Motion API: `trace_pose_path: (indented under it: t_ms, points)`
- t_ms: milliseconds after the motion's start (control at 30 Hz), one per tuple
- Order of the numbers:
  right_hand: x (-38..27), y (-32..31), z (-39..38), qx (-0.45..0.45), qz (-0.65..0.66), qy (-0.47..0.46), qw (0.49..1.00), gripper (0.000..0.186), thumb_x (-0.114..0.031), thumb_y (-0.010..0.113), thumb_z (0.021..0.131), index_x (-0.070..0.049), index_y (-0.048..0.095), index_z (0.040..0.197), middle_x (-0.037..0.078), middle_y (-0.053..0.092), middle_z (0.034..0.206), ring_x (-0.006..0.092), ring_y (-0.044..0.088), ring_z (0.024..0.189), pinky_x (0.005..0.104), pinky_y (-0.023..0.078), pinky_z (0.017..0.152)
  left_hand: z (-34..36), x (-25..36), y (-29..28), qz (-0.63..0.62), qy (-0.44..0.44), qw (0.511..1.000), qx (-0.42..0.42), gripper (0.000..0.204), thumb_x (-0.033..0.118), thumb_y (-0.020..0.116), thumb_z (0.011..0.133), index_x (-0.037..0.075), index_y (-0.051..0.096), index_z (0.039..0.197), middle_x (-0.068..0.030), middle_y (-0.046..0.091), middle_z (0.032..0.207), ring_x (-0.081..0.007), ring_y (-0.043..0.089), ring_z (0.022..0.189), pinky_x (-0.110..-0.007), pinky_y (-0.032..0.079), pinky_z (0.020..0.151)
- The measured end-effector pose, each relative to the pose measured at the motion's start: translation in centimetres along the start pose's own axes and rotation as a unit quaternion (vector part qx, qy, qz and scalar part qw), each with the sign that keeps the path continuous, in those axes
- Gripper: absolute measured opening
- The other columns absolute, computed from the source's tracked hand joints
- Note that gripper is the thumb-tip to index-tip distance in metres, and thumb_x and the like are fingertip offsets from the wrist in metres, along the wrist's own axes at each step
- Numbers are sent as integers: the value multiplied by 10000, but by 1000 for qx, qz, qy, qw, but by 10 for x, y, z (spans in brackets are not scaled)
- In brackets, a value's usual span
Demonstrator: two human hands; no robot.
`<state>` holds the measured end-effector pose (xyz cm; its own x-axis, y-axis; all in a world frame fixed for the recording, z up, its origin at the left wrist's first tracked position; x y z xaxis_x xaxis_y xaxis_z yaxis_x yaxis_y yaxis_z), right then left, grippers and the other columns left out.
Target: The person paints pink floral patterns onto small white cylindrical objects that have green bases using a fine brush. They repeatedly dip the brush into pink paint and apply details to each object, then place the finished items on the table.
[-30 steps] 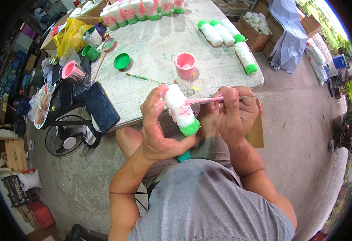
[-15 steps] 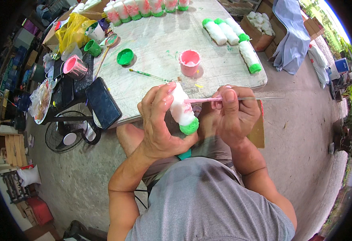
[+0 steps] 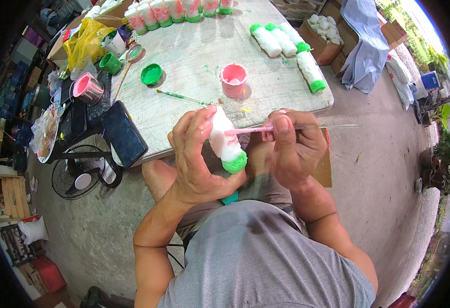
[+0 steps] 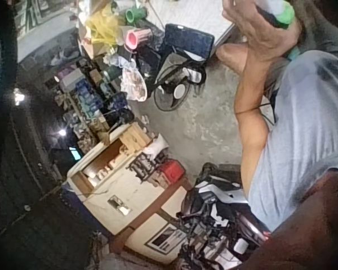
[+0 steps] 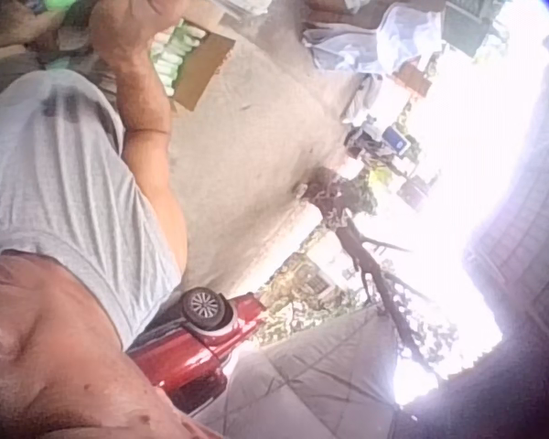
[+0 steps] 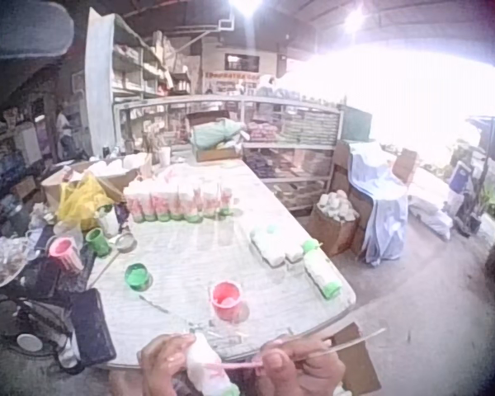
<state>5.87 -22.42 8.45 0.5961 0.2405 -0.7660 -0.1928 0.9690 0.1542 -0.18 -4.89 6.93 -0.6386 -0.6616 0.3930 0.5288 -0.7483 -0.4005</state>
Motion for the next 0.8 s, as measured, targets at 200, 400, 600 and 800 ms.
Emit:
trace_pose_path:
  t_ms: [200,400,600,800]
  points:
    - [0,-6,0,16,51,-4,999,80,-64,629,1056,1,588,1034,100,690,863,97,596,724,247,499,668,-1,-2,1,-6,-8,1000,2,1088,128,865,592,45,307,1523,-254,513,1468,-433,520,1274,-529,384,1062]
    - [-4,-24,-14,-6,12,33,999,63,-48,619,1052,3,584,1042,114,690,859,113,612,736,266,524,674,2,0,-1,-38,-37,999,-13,1117,145,886,630,17,266,1550,-264,471,1438,-386,515,1308,-499,440,1111]
    - [-9,-15,-18,-24,4,-6,1000,55,-39,609,1051,7,578,1050,117,694,847,117,605,717,272,523,655,2,0,0,-22,-37,999,-9,1103,157,887,634,8,280,1543,-259,481,1429,-385,521,1297,-486,449,1100]
    - [-3,-10,-19,-39,6,-14,999,41,-24,608,1047,3,577,1044,107,694,842,115,592,709,276,518,651,1,-2,-1,-17,-21,1000,15,1047,167,874,634,0,333,1514,-261,515,1421,-409,533,1259,-507,438,1069]
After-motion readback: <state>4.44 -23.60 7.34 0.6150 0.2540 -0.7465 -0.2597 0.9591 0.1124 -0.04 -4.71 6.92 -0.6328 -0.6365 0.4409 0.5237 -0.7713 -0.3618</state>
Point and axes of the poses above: each hand's wrist, its own z-axis towards the middle knuckle, its own y-axis out of the palm, x = y × z, the point moved 5 cm from there along z, towards the middle knuckle
